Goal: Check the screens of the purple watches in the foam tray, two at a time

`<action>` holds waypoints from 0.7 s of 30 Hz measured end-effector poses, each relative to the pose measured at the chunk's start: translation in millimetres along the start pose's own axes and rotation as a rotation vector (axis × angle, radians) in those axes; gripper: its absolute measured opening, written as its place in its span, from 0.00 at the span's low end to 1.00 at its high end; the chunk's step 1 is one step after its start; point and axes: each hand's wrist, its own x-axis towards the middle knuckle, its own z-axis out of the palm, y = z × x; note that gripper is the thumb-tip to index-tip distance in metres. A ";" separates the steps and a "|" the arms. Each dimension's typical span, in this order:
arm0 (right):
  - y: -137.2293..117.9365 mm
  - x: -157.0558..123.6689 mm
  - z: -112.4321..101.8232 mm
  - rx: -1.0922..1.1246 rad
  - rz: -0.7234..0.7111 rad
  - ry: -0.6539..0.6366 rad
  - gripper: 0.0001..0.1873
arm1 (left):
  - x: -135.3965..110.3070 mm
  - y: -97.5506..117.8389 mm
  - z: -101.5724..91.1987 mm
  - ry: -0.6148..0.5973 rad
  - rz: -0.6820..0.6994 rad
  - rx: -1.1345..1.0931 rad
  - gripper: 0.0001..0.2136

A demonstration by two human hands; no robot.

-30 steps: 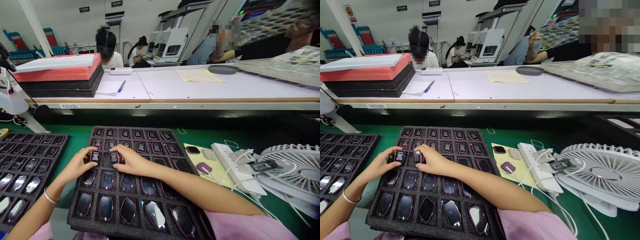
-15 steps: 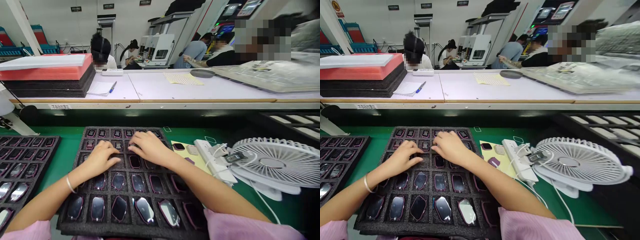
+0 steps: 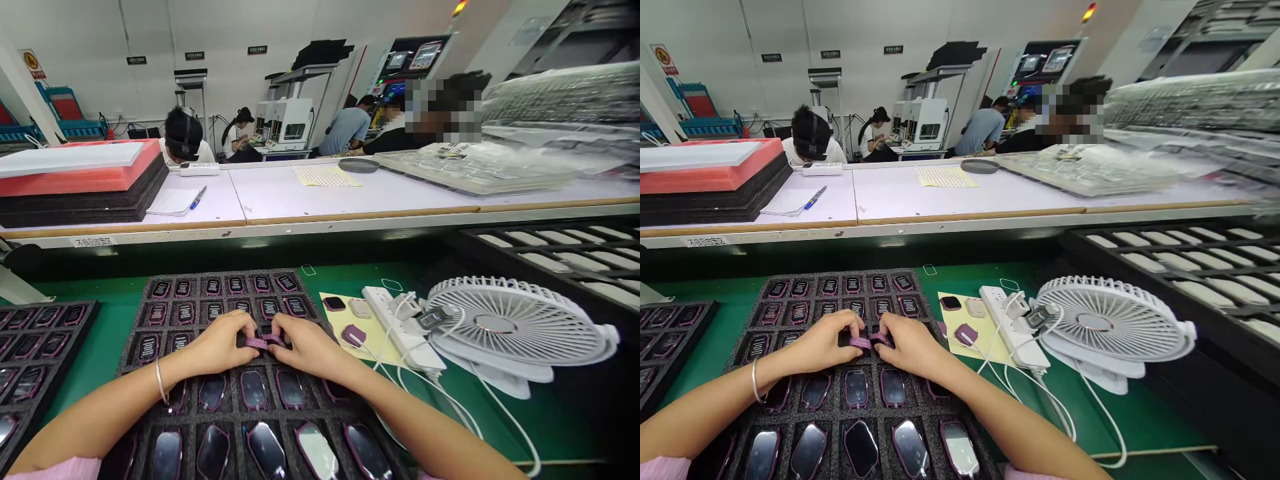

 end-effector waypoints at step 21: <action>-41.3 68.0 -6.1 1.744 -0.054 -0.157 0.26 | -2.0 -4.1 -52.0 0.641 -0.161 -0.561 0.20</action>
